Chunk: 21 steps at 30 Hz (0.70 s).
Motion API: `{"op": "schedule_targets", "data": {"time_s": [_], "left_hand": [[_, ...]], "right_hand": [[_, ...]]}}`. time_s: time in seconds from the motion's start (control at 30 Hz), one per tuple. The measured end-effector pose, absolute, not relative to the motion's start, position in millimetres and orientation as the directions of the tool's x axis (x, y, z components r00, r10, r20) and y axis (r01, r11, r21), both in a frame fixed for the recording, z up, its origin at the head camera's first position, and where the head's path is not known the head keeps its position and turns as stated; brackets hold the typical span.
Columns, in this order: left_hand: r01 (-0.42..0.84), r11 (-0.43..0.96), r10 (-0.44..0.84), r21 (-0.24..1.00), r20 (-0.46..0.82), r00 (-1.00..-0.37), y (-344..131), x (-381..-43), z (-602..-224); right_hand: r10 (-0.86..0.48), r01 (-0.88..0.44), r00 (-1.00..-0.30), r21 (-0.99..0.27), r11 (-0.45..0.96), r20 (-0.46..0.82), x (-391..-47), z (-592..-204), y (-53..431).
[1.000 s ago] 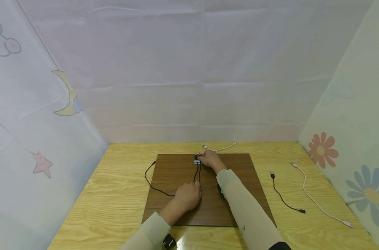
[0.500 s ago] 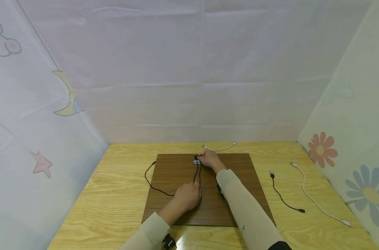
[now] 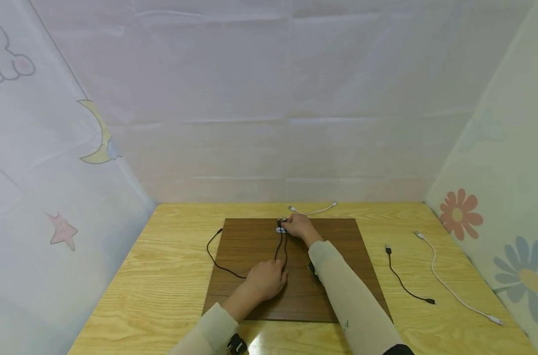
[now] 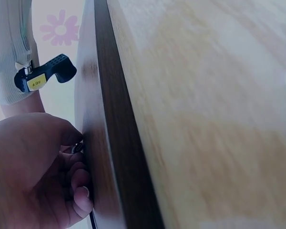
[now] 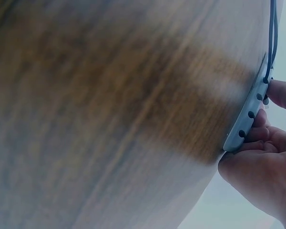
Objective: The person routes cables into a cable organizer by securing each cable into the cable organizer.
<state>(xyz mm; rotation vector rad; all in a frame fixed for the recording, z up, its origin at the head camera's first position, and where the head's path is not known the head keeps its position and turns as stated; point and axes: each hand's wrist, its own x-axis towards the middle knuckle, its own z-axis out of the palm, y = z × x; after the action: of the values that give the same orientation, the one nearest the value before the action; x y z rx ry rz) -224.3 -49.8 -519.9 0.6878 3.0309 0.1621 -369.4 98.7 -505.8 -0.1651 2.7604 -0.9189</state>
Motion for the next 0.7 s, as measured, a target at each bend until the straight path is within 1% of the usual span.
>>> {"op": "schedule_targets", "data": {"time_s": [0.23, 0.4, 0.7], "left_hand": [[0.463, 0.882, 0.463, 0.082, 0.028, -0.886, -59, -220, -526], [0.472, 0.878, 0.472, 0.085, 0.016, -0.881, -62, -218, -529], [0.439, 0.891, 0.444, 0.111, -0.021, -0.896, -58, -221, -526]], "right_hand": [[-0.173, -0.038, -0.970, -0.598, 0.801, -0.169, -370, -507, 96], [-0.175, -0.035, -0.968, -0.597, 0.801, -0.178, -369, -506, 96], [-0.180, -0.030, -0.967, -0.619, 0.785, -0.181, -378, -511, 100]]}}
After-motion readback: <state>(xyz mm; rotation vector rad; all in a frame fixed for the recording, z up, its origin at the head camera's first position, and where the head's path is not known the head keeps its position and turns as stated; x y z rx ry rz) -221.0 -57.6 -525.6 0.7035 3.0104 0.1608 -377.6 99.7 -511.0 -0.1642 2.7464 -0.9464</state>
